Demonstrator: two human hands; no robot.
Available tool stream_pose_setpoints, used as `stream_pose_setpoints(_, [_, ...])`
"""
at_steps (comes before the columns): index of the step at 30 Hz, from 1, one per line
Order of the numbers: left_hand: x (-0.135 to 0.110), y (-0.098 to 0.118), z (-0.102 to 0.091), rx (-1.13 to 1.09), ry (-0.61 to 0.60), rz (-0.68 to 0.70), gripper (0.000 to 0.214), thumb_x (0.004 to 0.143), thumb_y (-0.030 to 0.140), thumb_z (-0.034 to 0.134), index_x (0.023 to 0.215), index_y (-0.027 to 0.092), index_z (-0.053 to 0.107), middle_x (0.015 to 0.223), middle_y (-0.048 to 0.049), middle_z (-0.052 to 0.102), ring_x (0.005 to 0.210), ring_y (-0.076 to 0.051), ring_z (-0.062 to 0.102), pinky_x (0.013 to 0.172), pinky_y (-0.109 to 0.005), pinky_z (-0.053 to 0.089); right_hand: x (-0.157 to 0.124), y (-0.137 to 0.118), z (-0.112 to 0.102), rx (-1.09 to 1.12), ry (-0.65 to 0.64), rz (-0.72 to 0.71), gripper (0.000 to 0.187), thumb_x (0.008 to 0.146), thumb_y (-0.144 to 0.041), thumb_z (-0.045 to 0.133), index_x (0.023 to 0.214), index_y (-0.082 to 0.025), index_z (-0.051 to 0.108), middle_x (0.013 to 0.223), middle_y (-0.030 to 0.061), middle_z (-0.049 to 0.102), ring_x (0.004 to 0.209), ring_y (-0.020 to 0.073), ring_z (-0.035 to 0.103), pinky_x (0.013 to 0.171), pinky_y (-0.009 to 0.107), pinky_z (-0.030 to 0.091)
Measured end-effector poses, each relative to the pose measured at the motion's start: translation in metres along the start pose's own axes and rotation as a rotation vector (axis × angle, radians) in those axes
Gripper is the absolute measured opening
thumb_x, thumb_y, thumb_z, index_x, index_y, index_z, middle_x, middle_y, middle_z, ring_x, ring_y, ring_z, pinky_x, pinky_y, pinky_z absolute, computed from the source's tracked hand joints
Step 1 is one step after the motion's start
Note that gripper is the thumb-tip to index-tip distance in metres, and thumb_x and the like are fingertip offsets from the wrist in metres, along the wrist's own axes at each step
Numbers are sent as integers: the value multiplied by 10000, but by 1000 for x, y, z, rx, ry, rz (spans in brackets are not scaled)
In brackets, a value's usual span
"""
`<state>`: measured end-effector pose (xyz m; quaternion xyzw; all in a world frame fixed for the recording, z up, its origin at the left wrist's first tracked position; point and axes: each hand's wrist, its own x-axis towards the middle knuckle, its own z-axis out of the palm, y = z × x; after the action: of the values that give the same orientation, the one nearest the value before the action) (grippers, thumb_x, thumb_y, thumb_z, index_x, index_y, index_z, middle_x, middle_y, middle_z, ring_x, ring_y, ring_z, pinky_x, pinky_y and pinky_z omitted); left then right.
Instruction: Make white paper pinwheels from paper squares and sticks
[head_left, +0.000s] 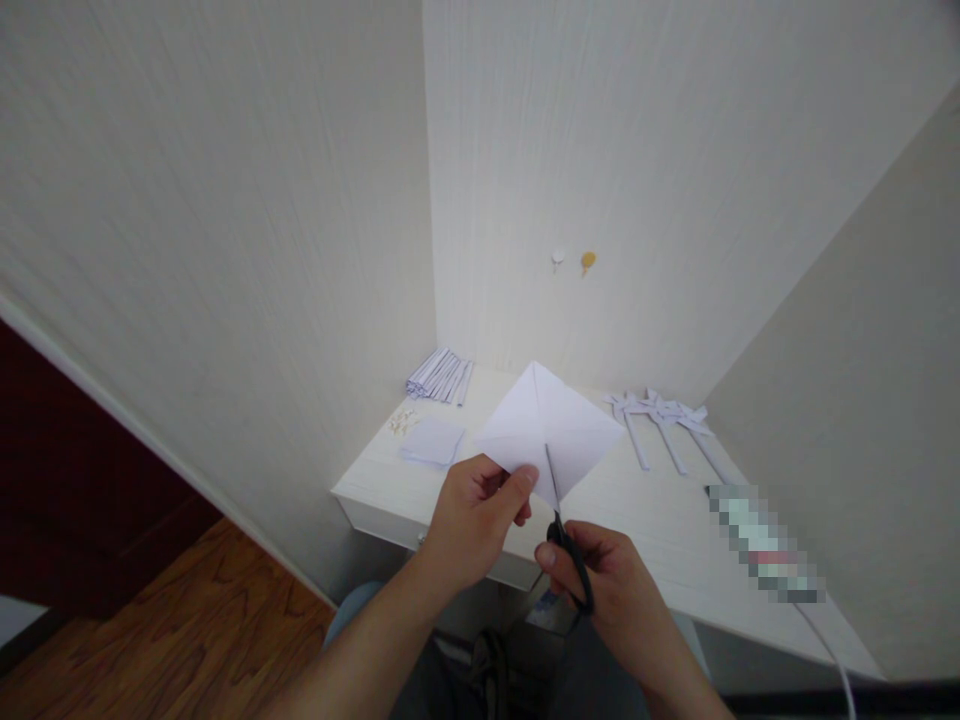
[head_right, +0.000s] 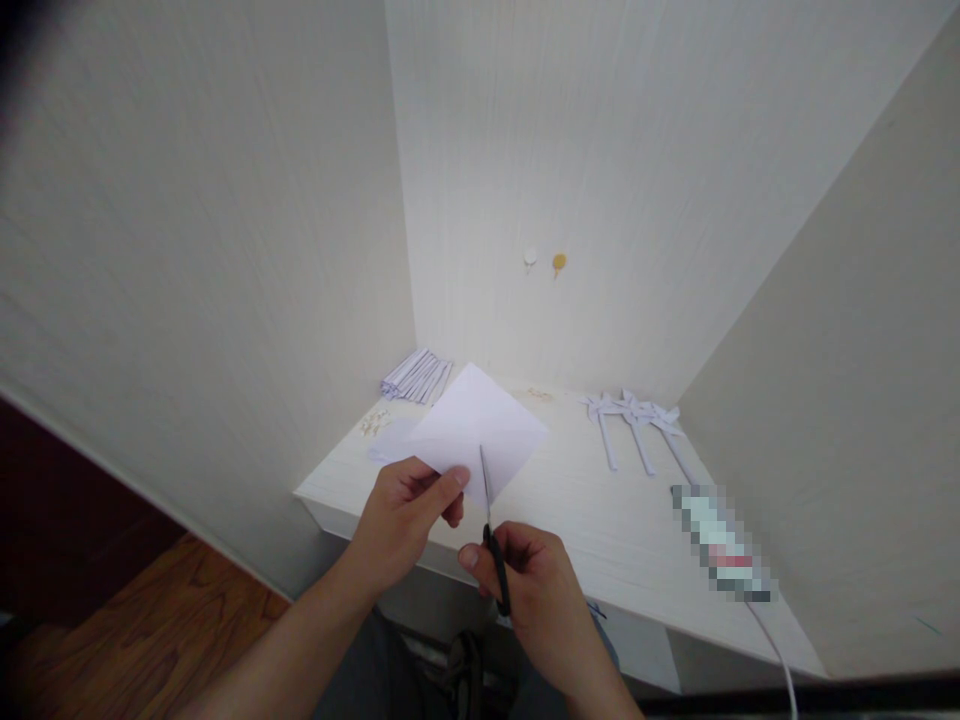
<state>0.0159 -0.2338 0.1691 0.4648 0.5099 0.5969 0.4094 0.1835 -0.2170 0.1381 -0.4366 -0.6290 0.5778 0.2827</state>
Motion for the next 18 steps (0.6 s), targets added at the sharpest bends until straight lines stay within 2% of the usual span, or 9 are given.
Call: stream_pose_setpoints(18, [0,0,-1,-7,-7,5,353,865,418,685,608,182,636,537,2,622,527,-125,563,543,-244,447,-1,-2,0,-23,13,-7,471,784,-596,739,600,-202,559,553,-37,476,558,127,384,551,293,279])
